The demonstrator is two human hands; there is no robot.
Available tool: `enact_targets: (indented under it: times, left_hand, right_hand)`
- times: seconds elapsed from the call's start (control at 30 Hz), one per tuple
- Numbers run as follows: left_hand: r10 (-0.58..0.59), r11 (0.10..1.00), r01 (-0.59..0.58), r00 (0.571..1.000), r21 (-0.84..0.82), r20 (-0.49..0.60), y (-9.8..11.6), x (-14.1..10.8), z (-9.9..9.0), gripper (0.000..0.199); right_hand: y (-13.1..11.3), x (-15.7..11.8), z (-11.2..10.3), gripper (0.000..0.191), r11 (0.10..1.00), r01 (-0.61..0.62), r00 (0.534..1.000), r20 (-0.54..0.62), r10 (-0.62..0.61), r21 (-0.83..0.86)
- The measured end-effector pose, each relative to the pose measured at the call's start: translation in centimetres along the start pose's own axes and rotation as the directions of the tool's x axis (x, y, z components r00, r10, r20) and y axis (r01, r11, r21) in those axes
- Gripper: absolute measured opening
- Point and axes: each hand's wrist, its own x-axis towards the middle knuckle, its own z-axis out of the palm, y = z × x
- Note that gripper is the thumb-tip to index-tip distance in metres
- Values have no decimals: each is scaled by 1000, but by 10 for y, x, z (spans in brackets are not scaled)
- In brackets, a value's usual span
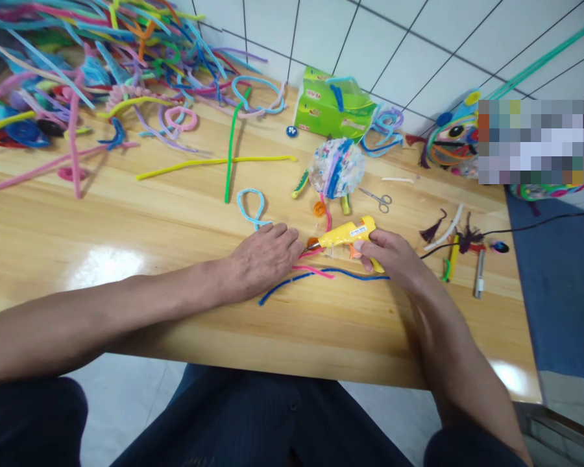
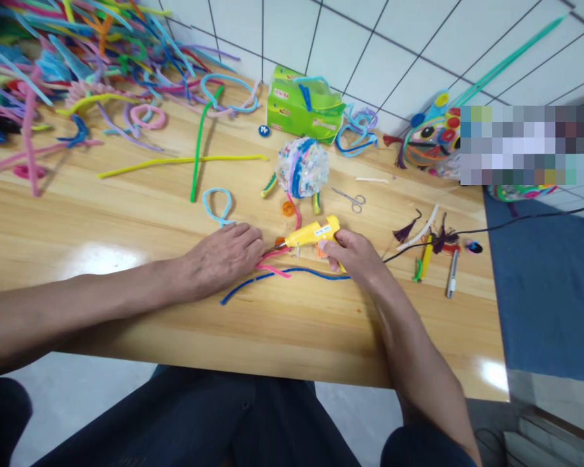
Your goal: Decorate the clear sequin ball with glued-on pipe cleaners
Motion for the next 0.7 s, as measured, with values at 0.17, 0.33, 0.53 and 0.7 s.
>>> enact_targets:
  times: [0.17,0.33,0.53,0.7]
  left_hand:
    - [-14,1000,14,1000,28,-2,1,0,1,18]
    - [-3,1000,3,1000,3,-30,0,-1,0,17]
    - [5,1000,-5,1000,-8,-29,-1,-3,0,16]
    - [7,1000,-6,999,25,-41,0,-2,1,18]
  right_hand:
    - [-1,0,0,44,1000,-14,1000,-5,14,-10]
    - [0,-1,0,46,1000,-15,1000,-7,15,-3]
    - [1,0,0,45,1000,-8,1000,-17,8,6]
    - [1,0,2,46,1000,-21,999,-38,20,-15]
